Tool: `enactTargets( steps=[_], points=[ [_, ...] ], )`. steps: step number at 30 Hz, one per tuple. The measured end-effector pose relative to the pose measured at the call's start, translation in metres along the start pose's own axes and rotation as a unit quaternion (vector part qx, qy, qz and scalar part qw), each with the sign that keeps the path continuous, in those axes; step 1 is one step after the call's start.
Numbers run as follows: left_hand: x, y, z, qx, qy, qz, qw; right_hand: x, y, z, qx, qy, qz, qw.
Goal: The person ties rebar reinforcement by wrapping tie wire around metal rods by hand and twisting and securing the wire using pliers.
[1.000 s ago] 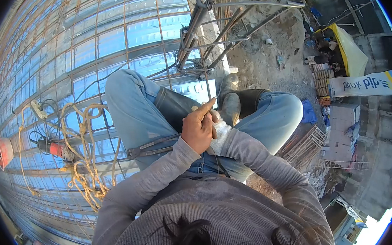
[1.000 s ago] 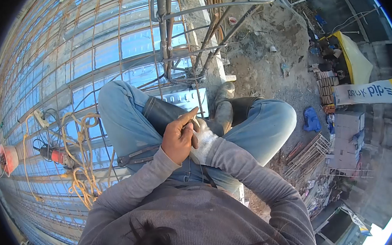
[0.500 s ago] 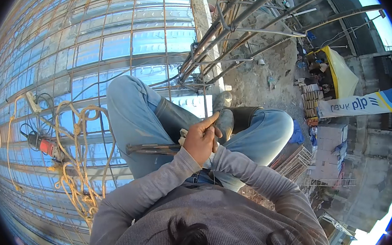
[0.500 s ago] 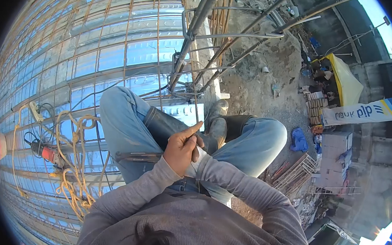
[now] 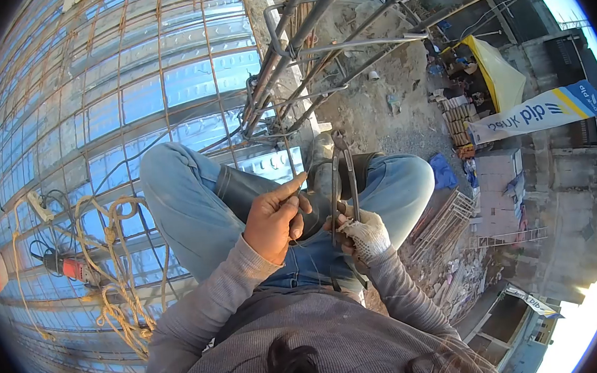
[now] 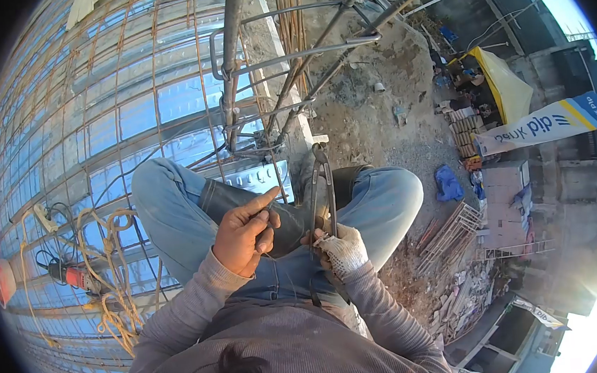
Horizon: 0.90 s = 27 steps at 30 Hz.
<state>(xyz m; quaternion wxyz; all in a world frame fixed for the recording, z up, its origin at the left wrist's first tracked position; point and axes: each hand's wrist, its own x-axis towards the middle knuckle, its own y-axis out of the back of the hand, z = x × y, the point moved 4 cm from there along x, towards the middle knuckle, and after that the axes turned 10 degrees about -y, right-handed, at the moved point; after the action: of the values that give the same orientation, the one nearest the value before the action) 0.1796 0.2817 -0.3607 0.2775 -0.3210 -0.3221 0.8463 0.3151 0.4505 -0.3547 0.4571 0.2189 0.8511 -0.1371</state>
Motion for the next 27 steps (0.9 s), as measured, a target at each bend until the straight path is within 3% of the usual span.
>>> enactTargets(
  steps=[3,6,10,12,17,19,20,22,25,27],
  points=[
    [0.0,0.008,0.004,0.026,-0.027,-0.003,0.999,0.005,-0.007,-0.008,-0.051,0.03,-0.035,0.998],
    [-0.001,0.026,0.014,0.163,-0.053,-0.017,0.985,0.007,-0.004,-0.018,-0.051,0.01,-0.041,0.998],
    [0.002,0.039,0.026,0.248,-0.074,-0.049,0.965,0.014,0.011,-0.031,-0.173,0.045,-0.037,0.983],
    [0.004,0.045,0.03,0.245,-0.078,-0.051,0.965,0.002,0.006,-0.05,-0.277,0.043,0.011,0.96],
    [0.002,0.046,0.031,0.217,-0.076,-0.053,0.972,-0.015,-0.005,-0.071,-0.356,0.115,0.048,0.926],
    [0.001,0.045,0.028,0.22,-0.069,-0.045,0.972,-0.018,-0.008,-0.075,-0.454,0.148,0.118,0.871],
    [0.0,0.045,0.028,0.218,-0.071,-0.046,0.972,-0.017,-0.008,-0.074,-0.456,0.149,0.119,0.869],
    [0.0,0.045,0.027,0.207,-0.077,-0.048,0.974,-0.016,-0.008,-0.075,-0.624,0.221,0.227,0.714],
    [-0.001,0.045,0.027,0.198,-0.078,-0.052,0.976,-0.016,-0.002,-0.076,-0.581,0.179,0.259,0.75],
    [0.0,0.046,0.025,0.195,-0.077,-0.056,0.976,-0.023,-0.012,-0.083,-0.603,0.165,0.294,0.723]
  ],
)
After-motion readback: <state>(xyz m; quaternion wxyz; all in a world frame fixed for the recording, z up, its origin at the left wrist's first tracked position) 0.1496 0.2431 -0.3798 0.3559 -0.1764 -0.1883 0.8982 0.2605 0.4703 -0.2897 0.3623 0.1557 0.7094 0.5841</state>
